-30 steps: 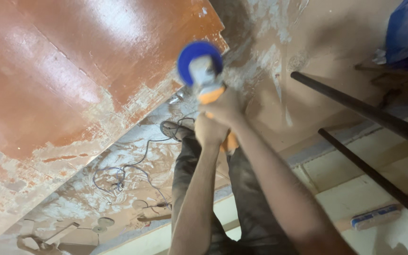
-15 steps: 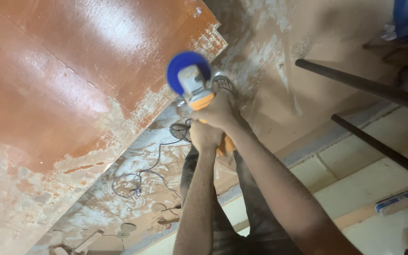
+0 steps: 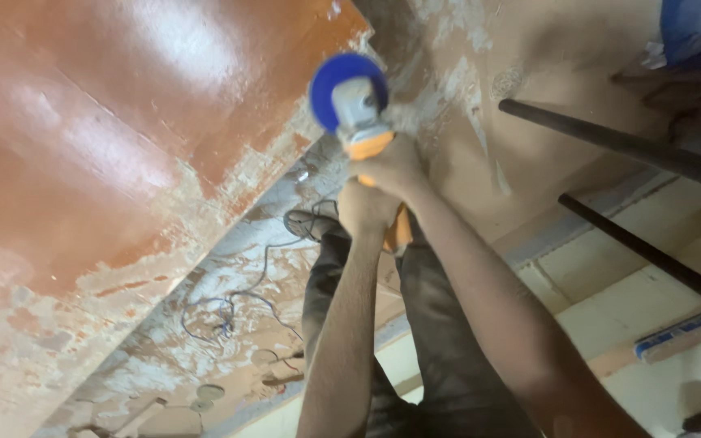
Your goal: The person uses a handheld electric sander with a blue pad to smooth a large, reddish-brown wooden surface. They move the tool in circular and sweeping motions across the board, removing a white residue or old finish to reveal the wood underneath.
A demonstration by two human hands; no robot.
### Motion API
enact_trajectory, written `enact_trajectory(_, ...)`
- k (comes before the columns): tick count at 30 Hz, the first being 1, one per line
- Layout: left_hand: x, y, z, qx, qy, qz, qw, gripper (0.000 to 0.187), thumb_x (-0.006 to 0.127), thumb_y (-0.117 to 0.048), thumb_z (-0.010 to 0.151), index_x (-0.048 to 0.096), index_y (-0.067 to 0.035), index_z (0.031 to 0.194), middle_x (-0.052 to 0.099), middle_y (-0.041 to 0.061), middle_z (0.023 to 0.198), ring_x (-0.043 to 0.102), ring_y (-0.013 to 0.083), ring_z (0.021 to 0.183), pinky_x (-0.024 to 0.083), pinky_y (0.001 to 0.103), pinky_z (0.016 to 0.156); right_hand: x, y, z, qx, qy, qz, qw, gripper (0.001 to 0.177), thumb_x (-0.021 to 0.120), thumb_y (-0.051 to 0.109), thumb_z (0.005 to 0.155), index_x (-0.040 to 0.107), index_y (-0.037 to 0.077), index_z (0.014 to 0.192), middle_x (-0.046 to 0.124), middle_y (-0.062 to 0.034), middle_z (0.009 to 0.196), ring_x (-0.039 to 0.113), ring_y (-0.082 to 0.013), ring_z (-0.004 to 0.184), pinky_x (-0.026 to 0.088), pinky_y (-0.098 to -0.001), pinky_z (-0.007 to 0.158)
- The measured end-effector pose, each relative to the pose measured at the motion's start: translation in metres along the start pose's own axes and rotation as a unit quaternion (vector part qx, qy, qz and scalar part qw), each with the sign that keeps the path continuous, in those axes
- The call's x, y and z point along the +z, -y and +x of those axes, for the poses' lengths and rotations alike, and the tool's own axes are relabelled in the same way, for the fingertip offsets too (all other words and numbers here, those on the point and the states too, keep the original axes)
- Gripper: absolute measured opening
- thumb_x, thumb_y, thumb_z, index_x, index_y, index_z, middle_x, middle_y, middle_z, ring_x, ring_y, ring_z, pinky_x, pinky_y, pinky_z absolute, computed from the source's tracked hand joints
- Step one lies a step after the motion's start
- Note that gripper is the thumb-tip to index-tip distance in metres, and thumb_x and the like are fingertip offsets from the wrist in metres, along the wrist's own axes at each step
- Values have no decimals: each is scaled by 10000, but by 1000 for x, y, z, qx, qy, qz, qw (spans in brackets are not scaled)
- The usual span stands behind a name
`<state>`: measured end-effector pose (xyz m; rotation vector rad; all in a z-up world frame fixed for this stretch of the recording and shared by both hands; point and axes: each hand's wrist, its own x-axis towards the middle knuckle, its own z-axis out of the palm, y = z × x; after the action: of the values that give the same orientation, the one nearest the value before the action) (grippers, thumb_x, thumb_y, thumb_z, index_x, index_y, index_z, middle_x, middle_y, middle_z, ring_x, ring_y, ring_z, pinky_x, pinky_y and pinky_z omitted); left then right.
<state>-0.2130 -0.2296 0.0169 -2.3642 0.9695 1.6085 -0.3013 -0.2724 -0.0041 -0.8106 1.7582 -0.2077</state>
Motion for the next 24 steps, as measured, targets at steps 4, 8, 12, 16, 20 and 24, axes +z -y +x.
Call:
enact_trajectory(4, 18, 2, 3, 2, 2, -11, 1000, 638, 844, -448, 620, 710, 17, 1036, 757, 229, 958, 742, 387, 938, 588, 463, 797, -4, -9, 2, 48, 16, 24, 998, 480, 892, 317, 604, 812, 93, 1022, 826, -55, 969, 794, -162, 883, 621, -348, 787)
enact_trajectory(8, 6, 56, -7, -13, -64, -28, 997, 705, 855, -402, 611, 642, 26, 1129, 733, 247, 913, 740, 408, 875, 596, 475, 732, 38, 3, -29, 49, 0, -131, 990, 628, 956, 393, 488, 745, 111, 1008, 757, -87, 930, 740, -215, 839, 587, -370, 778)
enact_trajectory(12, -3, 106, -24, -38, -75, -18, 996, 693, 845, -430, 614, 664, 24, 1106, 742, 240, 930, 742, 400, 894, 594, 471, 753, 79, 10, -60, 66, 116, -175, 975, 518, 878, 471, 529, 803, 162, 938, 788, -69, 904, 768, -230, 835, 592, -348, 819)
enact_trajectory(16, 6, 78, -10, 0, -46, -18, 999, 685, 836, -459, 618, 685, 21, 1083, 751, 233, 946, 745, 391, 913, 593, 468, 775, 75, 7, -55, 61, 102, -196, 973, 525, 859, 483, 539, 798, 167, 954, 789, -75, 909, 761, -240, 839, 587, -359, 817)
enact_trajectory(20, 20, 18, 7, 34, -5, -37, 999, 680, 826, -487, 621, 706, 19, 1060, 760, 227, 963, 748, 383, 932, 591, 464, 796, 31, -6, -11, 31, 49, -62, 996, 507, 860, 368, 584, 778, 152, 1035, 799, -55, 983, 768, -190, 884, 602, -339, 809)
enact_trajectory(24, 11, -1, 18, 27, 17, -64, 997, 679, 817, -515, 624, 728, 16, 1037, 769, 220, 980, 751, 374, 952, 589, 460, 817, 6, -2, 15, -3, 10, 12, 1000, 519, 884, 265, 632, 751, 123, 1113, 799, -47, 1056, 774, -150, 926, 617, -319, 799)
